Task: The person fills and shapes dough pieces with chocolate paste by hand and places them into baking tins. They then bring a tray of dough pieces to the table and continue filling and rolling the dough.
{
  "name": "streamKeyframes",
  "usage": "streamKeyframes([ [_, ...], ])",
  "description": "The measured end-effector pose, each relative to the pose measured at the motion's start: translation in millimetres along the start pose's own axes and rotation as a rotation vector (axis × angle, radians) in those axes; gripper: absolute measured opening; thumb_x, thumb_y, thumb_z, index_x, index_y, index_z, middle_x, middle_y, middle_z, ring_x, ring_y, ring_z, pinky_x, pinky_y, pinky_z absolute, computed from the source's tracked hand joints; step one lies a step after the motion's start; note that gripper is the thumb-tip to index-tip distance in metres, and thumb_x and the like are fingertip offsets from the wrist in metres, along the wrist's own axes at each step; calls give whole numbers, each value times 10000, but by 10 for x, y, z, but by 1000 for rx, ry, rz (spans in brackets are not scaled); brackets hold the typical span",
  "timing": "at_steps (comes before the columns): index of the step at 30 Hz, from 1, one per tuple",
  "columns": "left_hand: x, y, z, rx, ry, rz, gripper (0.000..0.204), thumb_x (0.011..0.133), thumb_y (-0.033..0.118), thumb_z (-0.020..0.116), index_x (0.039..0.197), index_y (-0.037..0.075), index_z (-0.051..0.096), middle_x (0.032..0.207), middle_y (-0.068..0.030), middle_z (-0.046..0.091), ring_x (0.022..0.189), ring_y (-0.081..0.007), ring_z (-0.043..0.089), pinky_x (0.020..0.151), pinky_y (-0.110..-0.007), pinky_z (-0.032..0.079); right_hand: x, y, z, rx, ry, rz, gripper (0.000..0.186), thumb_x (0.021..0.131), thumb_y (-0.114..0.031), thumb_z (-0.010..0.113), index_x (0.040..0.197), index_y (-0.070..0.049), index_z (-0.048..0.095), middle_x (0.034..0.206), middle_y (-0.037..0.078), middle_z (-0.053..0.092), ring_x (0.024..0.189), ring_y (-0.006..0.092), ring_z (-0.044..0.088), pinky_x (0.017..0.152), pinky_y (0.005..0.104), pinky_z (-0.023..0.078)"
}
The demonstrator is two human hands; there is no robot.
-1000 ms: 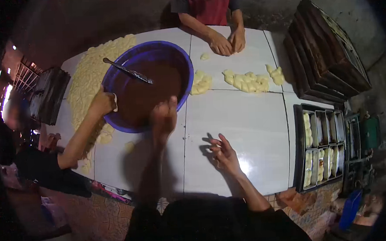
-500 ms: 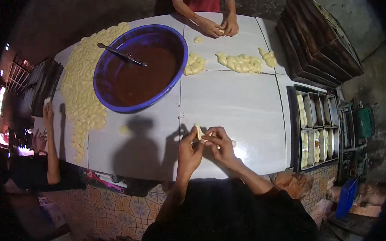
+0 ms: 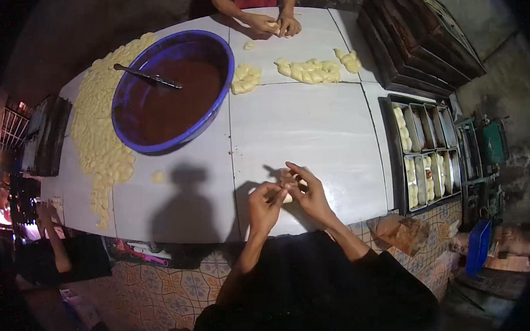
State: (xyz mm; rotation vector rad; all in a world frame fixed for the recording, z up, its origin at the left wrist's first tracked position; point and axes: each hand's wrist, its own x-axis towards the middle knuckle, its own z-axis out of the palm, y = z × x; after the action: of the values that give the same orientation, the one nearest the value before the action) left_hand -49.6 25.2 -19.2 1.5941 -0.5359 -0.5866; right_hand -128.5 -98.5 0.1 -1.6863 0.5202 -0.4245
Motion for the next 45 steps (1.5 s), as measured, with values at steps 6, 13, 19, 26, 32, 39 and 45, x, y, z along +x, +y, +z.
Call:
streamKeyframes([
  [6, -108, 30, -28, -444, -84, 12, 272, 777, -73, 644, 1020, 23, 570, 939, -88, 590, 868, -200, 630, 812, -357, 540, -47, 102, -424, 297, -522, 427, 421, 865, 49, 545, 1284, 2, 548, 1085, 85, 647, 896, 141, 611, 716, 273, 507],
  [13, 67, -338, -338, -331, 225, -45, 56, 892, -17, 558, 945, -34, 558, 820, -87, 593, 783, -197, 660, 773, -306, 534, 401, 818, -655, 54, -207, 309, 360, 777, 42, 575, 1127, 5, 648, 1103, 140, 651, 1035, 213, 618, 905, 312, 489],
  [19, -240, -861, -774, 3, 385, 71, 54, 880, -68, 541, 922, -37, 556, 818, -88, 578, 761, -172, 641, 745, -285, 527, 326, 693, -603, -333, -167, 57, 446, 752, 111, 434, 1147, 11, 614, 1086, 180, 636, 1052, 312, 605, 952, 364, 457],
  [26, -198, -901, -662, 140, 392, 184, 69, 863, -69, 517, 874, -30, 573, 843, -81, 585, 742, -164, 610, 698, -264, 501, 285, 286, -360, -966, -220, -426, 542, 807, -389, 654, 1271, -135, 536, 1330, 146, 458, 1233, 321, 437, 966, 470, 373],
  [32, -153, -1118, -525, 490, 483, 363, 112, 770, -68, 578, 861, -17, 618, 804, -135, 599, 706, -259, 576, 600, -350, 471, 516, 877, -163, -739, -90, -345, 352, 839, -313, 665, 1105, -87, 618, 1017, 115, 633, 979, 302, 600, 792, 384, 495],
  [39, -94, -1984, -713, 433, 539, 182, 254, 915, 170, 601, 1087, -5, 537, 928, -155, 576, 773, -268, 542, 689, -377, 472, 18, 677, -975, 1267, -144, 469, 496, 960, -514, 425, 1159, -71, 526, 1033, 106, 586, 865, 183, 584, 713, 308, 512],
  [45, -40, -1513, -167, 705, 550, 257, 240, 909, 201, 565, 987, -26, 584, 896, -186, 596, 789, -306, 570, 693, -388, 477, -245, 631, -3052, 915, 293, 261, 437, 1016, -387, 357, 1364, -122, 355, 1060, 134, 576, 856, 227, 611, 694, 331, 555],
])
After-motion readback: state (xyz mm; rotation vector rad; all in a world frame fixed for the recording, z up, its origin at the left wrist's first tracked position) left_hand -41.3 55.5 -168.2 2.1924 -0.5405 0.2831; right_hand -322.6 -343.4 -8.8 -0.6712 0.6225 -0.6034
